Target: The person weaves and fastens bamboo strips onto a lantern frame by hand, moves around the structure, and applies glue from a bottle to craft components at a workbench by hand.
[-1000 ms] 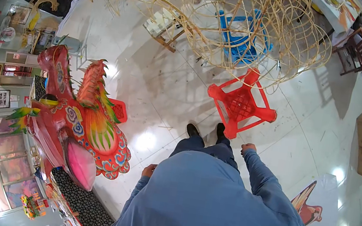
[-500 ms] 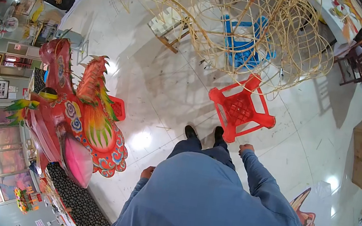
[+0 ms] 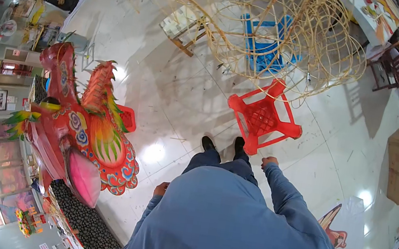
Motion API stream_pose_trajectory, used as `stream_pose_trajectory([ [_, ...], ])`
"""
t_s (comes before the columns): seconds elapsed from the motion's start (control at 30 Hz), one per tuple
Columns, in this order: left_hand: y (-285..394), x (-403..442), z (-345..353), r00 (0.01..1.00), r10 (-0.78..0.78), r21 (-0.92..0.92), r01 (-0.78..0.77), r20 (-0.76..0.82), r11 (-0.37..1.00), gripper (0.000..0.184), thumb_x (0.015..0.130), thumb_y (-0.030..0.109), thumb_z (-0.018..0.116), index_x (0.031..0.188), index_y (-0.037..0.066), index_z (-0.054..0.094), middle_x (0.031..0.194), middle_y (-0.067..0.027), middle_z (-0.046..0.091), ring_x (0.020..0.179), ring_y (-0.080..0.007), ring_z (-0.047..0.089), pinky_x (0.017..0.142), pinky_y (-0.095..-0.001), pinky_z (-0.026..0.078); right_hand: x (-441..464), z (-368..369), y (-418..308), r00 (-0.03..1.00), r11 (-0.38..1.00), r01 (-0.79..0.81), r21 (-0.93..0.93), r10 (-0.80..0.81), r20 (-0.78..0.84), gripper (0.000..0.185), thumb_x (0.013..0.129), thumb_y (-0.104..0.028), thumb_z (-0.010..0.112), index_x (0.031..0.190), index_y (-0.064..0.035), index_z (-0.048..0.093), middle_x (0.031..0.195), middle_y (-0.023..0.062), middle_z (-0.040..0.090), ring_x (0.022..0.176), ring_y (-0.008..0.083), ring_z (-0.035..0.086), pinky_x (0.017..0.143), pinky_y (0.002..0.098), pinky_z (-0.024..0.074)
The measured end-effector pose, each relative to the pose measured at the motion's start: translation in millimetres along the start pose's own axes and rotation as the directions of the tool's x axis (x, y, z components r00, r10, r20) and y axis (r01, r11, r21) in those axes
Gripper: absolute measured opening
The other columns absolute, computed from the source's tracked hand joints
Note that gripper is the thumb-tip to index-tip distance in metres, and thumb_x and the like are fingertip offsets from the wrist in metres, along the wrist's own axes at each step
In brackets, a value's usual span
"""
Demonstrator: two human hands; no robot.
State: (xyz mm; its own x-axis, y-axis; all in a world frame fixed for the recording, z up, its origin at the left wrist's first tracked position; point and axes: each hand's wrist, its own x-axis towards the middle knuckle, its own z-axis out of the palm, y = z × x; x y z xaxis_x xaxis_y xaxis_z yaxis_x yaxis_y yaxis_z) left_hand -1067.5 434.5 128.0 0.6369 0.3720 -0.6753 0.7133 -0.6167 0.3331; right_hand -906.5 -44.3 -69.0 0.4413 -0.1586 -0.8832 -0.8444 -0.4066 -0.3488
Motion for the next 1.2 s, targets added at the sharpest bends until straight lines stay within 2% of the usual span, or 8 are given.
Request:
stream_pose_trajectory([
  [0.4,-58.7,37.7,16.8,0.997,0.058,0.241,-0.070,0.056,0.968,0.031,0.080,0.034,0.050,0.101,0.012,0.058,0.092,-0.0133,0.062,0.087,-0.0284,0.059,0.074,-0.0365,0.046,8.7,0.2,2.0,0.996,0.993,0.088,-0.080,-0.091,-0.025,0.023,0.074,-0.019,0.048,0.076,-0.0001,0.060,0.064,0.0109,0.061,0.053,0.0203,0.060,0.051,0.0314,0.0498],
  [0.73,-20.9,18.3,2.6,0.989,0.147,0.121,-0.148,0.013,0.982,0.029,0.078,0.034,0.053,0.096,0.012,0.060,0.085,-0.0117,0.063,0.081,-0.0260,0.060,0.071,-0.0338,0.047,7.0,-3.7,1.0,0.995,0.990,0.096,-0.101,-0.096,0.000,0.023,0.073,-0.020,0.049,0.075,0.0002,0.060,0.062,0.0109,0.060,0.051,0.0208,0.059,0.050,0.0319,0.0490],
  [0.83,-6.1,9.5,2.7,0.985,0.174,0.102,-0.172,-0.012,0.980,0.028,0.077,0.034,0.053,0.091,0.012,0.063,0.083,-0.0118,0.063,0.081,-0.0264,0.060,0.071,-0.0341,0.047,5.7,-4.0,2.5,0.998,0.998,0.062,0.032,-0.062,-0.003,0.023,0.073,-0.020,0.050,0.072,0.0002,0.059,0.061,0.0107,0.060,0.050,0.0228,0.059,0.050,0.0325,0.0489],
  [0.87,11.2,3.7,0.4,0.983,0.173,0.110,-0.166,-0.058,0.980,0.027,0.077,0.034,0.053,0.088,0.012,0.063,0.084,-0.0122,0.063,0.081,-0.0273,0.060,0.072,-0.0349,0.047,28.4,-5.2,33.1,0.943,0.909,0.323,-0.263,-0.332,0.009,0.021,0.073,-0.020,0.051,0.070,-0.0004,0.058,0.059,0.0105,0.059,0.049,0.0236,0.057,0.049,0.0330,0.0484],
  [0.93,15.9,-3.5,7.2,0.983,0.162,0.133,-0.149,-0.090,0.980,0.033,0.079,0.037,0.045,0.084,0.010,0.064,0.088,-0.0150,0.061,0.086,-0.0316,0.057,0.076,-0.0398,0.045,7.9,-7.2,11.8,0.998,0.990,0.035,0.140,-0.043,0.052,0.017,0.073,-0.020,0.054,0.069,-0.0040,0.057,0.062,0.0125,0.059,0.055,0.0276,0.059,0.051,0.0370,0.0479],
  [1.03,21.6,-3.4,12.7,0.987,0.098,0.160,-0.077,-0.129,0.984,0.032,0.079,0.036,0.048,0.082,0.008,0.062,0.080,-0.0169,0.060,0.077,-0.0336,0.057,0.069,-0.0408,0.045,28.2,-0.6,7.3,0.978,0.999,-0.014,0.041,0.006,0.209,0.020,0.075,-0.022,0.055,0.072,-0.0018,0.055,0.057,0.0127,0.055,0.042,0.0240,0.052,0.038,0.0379,0.0412],
  [1.1,21.7,-7.3,19.9,0.977,0.061,0.036,-0.055,-0.207,0.998,0.029,0.078,0.036,0.050,0.083,0.010,0.063,0.080,-0.0146,0.061,0.078,-0.0309,0.058,0.071,-0.0396,0.046,30.7,-12.3,17.1,0.870,0.789,0.491,-0.370,-0.418,0.261,0.018,0.075,-0.021,0.054,0.072,-0.0026,0.055,0.057,0.0134,0.055,0.045,0.0246,0.053,0.039,0.0392,0.0411],
  [1.2,37.4,-17.0,22.4,0.979,0.017,-0.097,-0.037,-0.202,0.995,0.029,0.078,0.034,0.050,0.085,0.010,0.063,0.083,-0.0139,0.062,0.080,-0.0305,0.058,0.073,-0.0390,0.046,39.7,-46.9,23.0,0.389,-0.034,0.790,-0.612,-0.743,0.544,0.016,0.075,-0.019,0.052,0.073,-0.0038,0.055,0.058,0.0144,0.054,0.051,0.0254,0.055,0.041,0.0413,0.0410],
])
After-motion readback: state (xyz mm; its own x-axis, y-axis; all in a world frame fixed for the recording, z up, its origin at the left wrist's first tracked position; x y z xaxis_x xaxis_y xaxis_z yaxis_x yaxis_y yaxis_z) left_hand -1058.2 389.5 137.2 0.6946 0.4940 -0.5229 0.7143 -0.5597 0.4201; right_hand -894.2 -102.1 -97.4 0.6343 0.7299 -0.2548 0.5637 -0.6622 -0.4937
